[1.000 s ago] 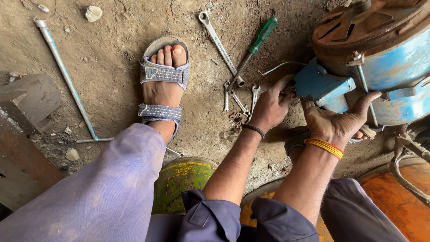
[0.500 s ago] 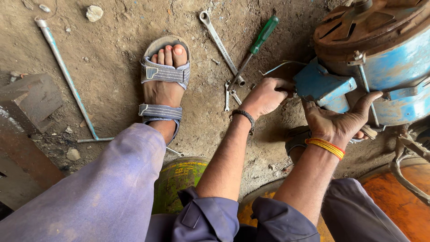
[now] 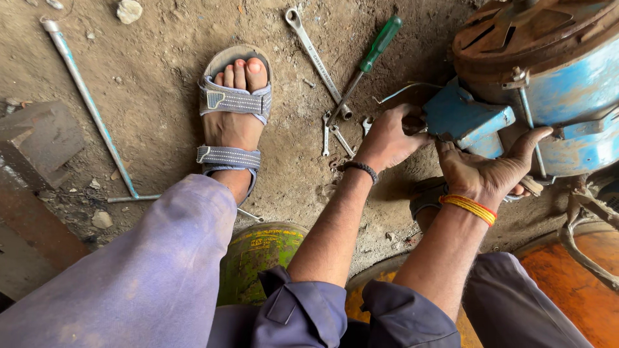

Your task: The person sits on the ground repairing an electric motor's switch box. They handle a metal terminal box, fit a white cylindrical capacitor into it, connect wires, mount the box onto the blue motor body, and press a switch component into place by hand.

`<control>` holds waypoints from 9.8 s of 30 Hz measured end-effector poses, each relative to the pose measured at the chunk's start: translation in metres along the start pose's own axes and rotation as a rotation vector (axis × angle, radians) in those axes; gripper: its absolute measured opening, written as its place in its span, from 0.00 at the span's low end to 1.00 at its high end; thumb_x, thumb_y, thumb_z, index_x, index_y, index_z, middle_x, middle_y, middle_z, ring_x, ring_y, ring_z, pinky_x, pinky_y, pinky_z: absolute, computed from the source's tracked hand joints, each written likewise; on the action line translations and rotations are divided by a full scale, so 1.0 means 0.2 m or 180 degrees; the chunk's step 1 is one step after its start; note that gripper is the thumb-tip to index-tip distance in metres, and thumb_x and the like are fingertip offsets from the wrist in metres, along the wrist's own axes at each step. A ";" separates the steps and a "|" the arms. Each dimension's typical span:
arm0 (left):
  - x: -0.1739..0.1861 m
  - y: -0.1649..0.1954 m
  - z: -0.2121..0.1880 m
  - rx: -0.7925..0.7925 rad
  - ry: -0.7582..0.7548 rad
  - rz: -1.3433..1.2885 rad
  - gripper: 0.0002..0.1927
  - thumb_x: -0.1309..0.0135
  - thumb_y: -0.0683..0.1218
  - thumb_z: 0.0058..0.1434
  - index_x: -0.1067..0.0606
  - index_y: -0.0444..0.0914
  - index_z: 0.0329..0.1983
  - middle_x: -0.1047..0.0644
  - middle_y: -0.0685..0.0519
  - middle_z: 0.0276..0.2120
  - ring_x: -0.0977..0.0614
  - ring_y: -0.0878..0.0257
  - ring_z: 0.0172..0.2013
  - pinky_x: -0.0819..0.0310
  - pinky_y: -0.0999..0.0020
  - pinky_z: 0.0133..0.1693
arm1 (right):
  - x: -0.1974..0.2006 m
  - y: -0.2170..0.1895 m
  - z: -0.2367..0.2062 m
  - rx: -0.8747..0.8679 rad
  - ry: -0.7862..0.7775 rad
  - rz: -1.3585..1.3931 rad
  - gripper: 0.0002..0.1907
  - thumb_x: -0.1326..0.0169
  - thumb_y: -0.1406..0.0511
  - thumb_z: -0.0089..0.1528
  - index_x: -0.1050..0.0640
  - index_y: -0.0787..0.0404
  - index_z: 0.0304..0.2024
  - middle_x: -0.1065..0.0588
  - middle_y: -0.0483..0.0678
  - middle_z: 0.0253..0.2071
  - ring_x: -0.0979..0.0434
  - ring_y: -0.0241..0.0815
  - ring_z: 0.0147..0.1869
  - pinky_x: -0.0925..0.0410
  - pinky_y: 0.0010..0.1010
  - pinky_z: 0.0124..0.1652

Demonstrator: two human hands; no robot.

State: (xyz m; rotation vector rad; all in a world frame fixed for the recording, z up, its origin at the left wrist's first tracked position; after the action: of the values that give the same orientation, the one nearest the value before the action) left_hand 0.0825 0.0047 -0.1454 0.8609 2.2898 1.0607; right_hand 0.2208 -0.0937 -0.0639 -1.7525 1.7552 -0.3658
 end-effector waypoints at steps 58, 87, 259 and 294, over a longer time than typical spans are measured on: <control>0.01 -0.05 0.00 0.0172 -0.1044 -0.0489 0.13 0.45 0.40 0.57 0.12 0.36 0.41 0.10 0.48 0.43 0.11 0.59 0.47 0.20 0.65 0.54 | -0.08 0.01 -0.03 0.0097 -0.0672 -0.0029 0.49 0.32 0.42 0.53 0.32 0.50 0.71 0.38 0.45 0.77 0.44 0.54 0.84 0.46 0.63 0.82; 0.06 -0.06 0.04 0.0550 -0.0636 -0.0769 0.16 0.50 0.38 0.59 0.20 0.37 0.49 0.15 0.52 0.38 0.16 0.66 0.31 0.19 0.68 0.34 | 0.00 0.00 0.01 -0.0005 -0.0277 0.0190 0.50 0.29 0.43 0.49 0.32 0.46 0.70 0.38 0.43 0.76 0.44 0.52 0.83 0.47 0.63 0.79; -2.84 1.50 0.60 -0.2866 -0.1912 0.3123 0.15 0.38 0.50 0.65 0.23 0.33 0.34 0.28 0.63 0.25 0.30 0.72 0.26 0.37 0.71 0.31 | 2.59 -1.32 0.38 0.1189 0.2106 0.1982 0.46 0.55 0.33 0.58 0.21 0.70 0.48 0.24 0.50 0.41 0.31 0.40 0.42 0.31 0.35 0.42; -2.82 1.50 0.65 -0.3012 -0.1936 0.3097 0.18 0.35 0.49 0.67 0.22 0.30 0.31 0.26 0.60 0.24 0.28 0.72 0.26 0.35 0.70 0.33 | 2.49 -1.27 0.70 0.1654 0.1184 0.3043 0.25 0.56 0.47 0.68 0.24 0.61 0.48 0.24 0.54 0.41 0.22 0.51 0.46 0.25 0.51 0.50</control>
State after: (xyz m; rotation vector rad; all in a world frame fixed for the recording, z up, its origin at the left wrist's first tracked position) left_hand 0.6581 -0.1781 0.0997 1.5566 0.6256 1.6985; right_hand 0.5442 -0.5646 -0.1340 -0.3991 2.2553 -0.6554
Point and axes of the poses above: each hand's wrist, its own z-axis towards the middle knuckle, its own x-axis out of the back of the hand, y = z × x, the point moved 7 cm from there along z, towards the middle knuckle
